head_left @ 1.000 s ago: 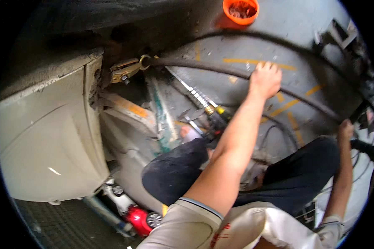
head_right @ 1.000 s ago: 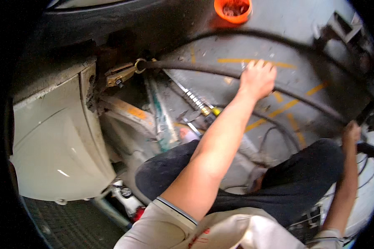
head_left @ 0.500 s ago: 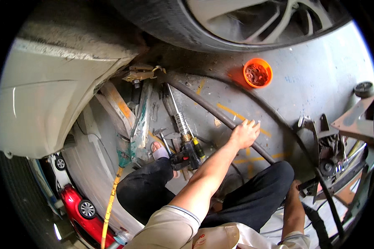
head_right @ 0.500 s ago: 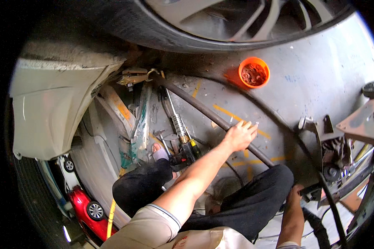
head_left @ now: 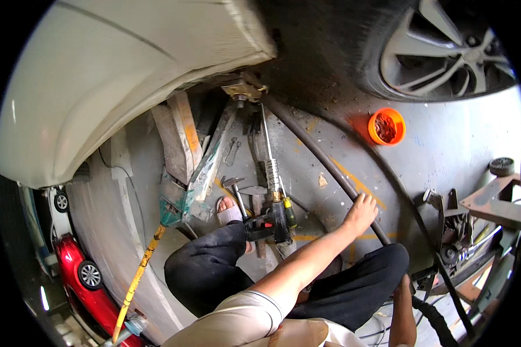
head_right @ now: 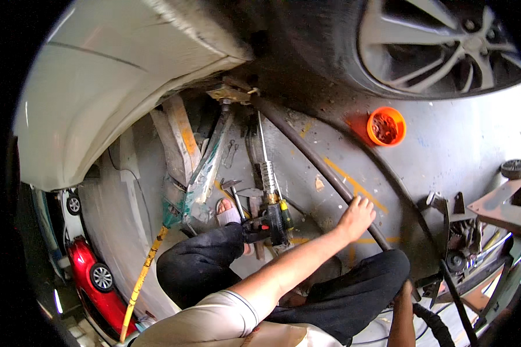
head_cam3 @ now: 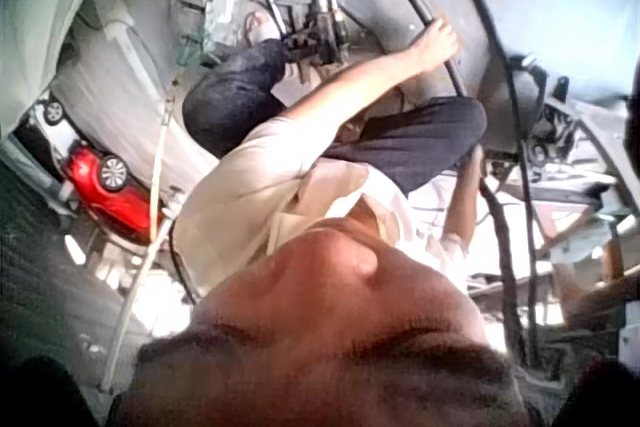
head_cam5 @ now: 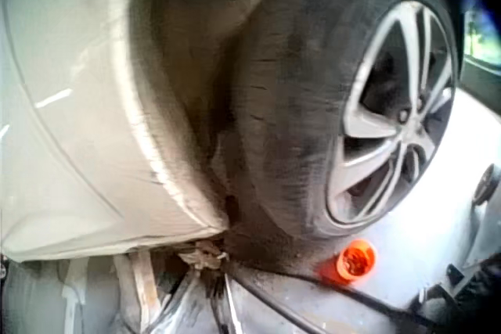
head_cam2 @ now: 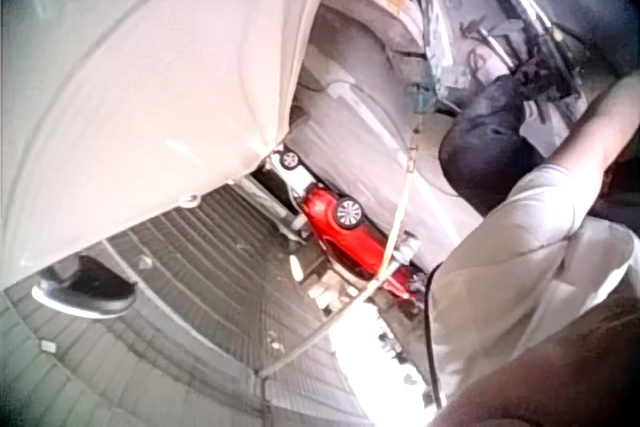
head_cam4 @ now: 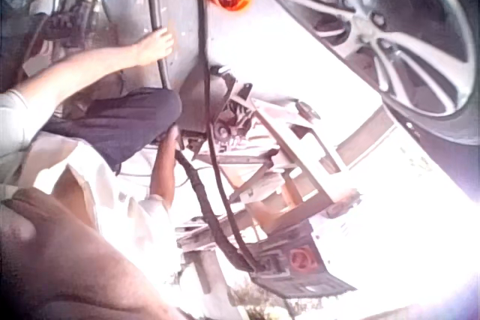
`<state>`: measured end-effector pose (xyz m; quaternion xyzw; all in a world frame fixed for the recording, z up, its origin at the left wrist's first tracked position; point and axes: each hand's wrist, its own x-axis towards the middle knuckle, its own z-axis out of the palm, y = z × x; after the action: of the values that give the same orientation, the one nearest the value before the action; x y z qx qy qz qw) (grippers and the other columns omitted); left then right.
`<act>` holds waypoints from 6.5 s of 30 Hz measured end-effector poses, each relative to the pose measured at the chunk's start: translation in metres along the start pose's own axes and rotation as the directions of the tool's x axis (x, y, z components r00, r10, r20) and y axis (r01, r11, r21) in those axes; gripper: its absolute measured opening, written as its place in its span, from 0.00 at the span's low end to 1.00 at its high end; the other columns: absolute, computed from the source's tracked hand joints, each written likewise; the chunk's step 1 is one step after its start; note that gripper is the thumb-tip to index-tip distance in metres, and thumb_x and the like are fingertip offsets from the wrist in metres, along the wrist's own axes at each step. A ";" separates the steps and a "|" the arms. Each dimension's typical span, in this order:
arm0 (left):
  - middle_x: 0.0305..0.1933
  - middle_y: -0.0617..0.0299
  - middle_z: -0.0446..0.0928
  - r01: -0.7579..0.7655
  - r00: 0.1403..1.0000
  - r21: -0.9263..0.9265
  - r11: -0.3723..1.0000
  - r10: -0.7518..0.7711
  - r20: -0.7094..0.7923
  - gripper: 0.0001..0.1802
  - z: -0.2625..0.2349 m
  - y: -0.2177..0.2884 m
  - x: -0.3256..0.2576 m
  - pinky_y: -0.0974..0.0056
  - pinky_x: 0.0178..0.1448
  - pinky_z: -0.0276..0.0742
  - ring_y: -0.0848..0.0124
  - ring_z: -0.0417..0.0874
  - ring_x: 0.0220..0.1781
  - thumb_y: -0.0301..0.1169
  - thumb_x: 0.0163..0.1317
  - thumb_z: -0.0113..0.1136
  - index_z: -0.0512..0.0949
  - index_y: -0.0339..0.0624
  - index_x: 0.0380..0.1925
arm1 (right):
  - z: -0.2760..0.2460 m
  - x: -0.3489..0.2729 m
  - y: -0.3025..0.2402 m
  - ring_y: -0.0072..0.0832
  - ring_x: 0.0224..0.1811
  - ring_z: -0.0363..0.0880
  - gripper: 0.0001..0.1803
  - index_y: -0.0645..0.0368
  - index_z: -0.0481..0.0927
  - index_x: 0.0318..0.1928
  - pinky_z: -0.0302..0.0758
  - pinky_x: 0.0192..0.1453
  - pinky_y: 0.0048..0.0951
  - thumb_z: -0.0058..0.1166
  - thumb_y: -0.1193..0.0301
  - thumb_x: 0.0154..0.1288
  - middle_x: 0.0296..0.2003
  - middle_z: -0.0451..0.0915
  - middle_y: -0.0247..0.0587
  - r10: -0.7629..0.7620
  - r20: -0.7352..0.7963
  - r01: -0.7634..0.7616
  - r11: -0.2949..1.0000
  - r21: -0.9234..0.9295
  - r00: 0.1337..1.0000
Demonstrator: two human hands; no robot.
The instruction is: The person uses an angle grinder to cut a section of the car's wheel arch, then uses a hammer and a metal rod to pull and shape the metal. They also use a hydraulic puller to adjust the panel.
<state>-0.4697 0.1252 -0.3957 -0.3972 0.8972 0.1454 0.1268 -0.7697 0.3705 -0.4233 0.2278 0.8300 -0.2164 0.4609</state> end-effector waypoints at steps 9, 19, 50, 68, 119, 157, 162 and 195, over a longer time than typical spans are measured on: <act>0.47 0.45 0.68 0.287 0.406 -0.904 0.317 -0.895 -0.185 0.22 0.039 -0.089 -0.124 0.49 0.57 0.65 0.49 0.71 0.50 0.27 0.50 0.62 0.70 0.37 0.46 | 0.268 -0.325 -0.074 0.42 0.42 0.83 0.10 0.65 0.77 0.46 0.79 0.44 0.35 0.54 0.76 0.65 0.40 0.81 0.52 -0.605 0.788 0.992 0.022 -0.128 0.115; 0.41 0.39 0.82 0.934 0.086 -0.357 0.001 -0.971 0.222 0.37 0.103 -0.257 -0.238 0.48 0.49 0.81 0.45 0.84 0.45 0.37 0.54 0.70 0.60 0.26 0.54 | 0.425 -0.318 0.067 0.57 0.43 0.79 0.12 0.64 0.77 0.42 0.76 0.46 0.50 0.55 0.67 0.66 0.40 0.80 0.61 -0.215 0.964 0.986 0.024 0.166 -0.157; 0.35 0.66 0.74 -0.226 0.886 -0.193 0.955 0.119 -0.448 0.05 0.019 -0.219 -0.218 0.61 0.50 0.71 0.69 0.76 0.43 0.30 0.55 0.59 0.78 0.45 0.32 | 0.370 -0.496 -0.182 0.30 0.23 0.80 0.12 0.60 0.77 0.44 0.76 0.22 0.32 0.61 0.69 0.63 0.28 0.80 0.38 0.194 0.684 0.105 -0.923 0.370 -0.704; 0.35 0.70 0.85 -0.141 0.981 -0.119 0.983 0.155 0.120 0.38 -0.029 -0.091 0.012 0.58 0.50 0.69 0.70 0.85 0.42 0.73 0.35 0.66 0.87 0.55 0.35 | 0.376 -0.527 -0.186 0.28 0.17 0.75 0.18 0.53 0.72 0.29 0.70 0.16 0.31 0.63 0.54 0.58 0.19 0.70 0.33 0.373 0.645 -0.193 -0.923 0.334 -0.667; 0.29 0.68 0.84 -0.150 0.988 -0.144 0.978 0.146 -0.040 0.33 -0.024 -0.088 0.007 0.58 0.53 0.66 0.68 0.85 0.37 0.70 0.36 0.68 0.88 0.52 0.27 | 0.386 -0.533 -0.214 0.30 0.17 0.75 0.18 0.51 0.73 0.29 0.70 0.17 0.33 0.61 0.52 0.60 0.19 0.72 0.32 0.285 0.720 -0.292 -0.949 0.119 -0.633; 0.28 0.71 0.84 -0.182 0.983 -0.128 0.975 0.177 -0.046 0.36 -0.013 -0.093 0.013 0.57 0.52 0.67 0.69 0.84 0.37 0.73 0.35 0.64 0.87 0.54 0.28 | 0.370 -0.536 -0.193 0.33 0.22 0.79 0.15 0.59 0.78 0.37 0.73 0.23 0.32 0.65 0.62 0.59 0.25 0.79 0.40 0.307 0.799 -0.234 -0.949 0.213 -0.517; 0.29 0.72 0.84 -0.129 0.988 -0.029 0.991 0.125 -0.093 0.36 -0.006 -0.081 0.011 0.57 0.50 0.66 0.69 0.84 0.36 0.74 0.35 0.64 0.87 0.55 0.28 | 0.372 -0.533 -0.204 0.24 0.16 0.75 0.14 0.49 0.79 0.33 0.70 0.17 0.28 0.61 0.53 0.61 0.20 0.75 0.31 0.344 0.776 -0.374 -0.915 0.152 -0.528; 0.31 0.71 0.84 -0.093 0.988 -0.044 0.995 0.087 -0.127 0.38 -0.021 -0.088 0.001 0.58 0.56 0.61 0.71 0.83 0.40 0.74 0.32 0.65 0.87 0.55 0.30 | 0.415 -0.537 -0.184 0.24 0.16 0.74 0.17 0.50 0.78 0.33 0.70 0.17 0.29 0.61 0.51 0.61 0.19 0.73 0.30 0.350 0.649 -0.354 -0.926 0.132 -0.675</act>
<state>-0.4067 0.0602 -0.3911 -0.3678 0.9164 0.1483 0.0537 -0.3464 -0.1094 -0.1325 0.9661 -0.1267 0.0855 0.2081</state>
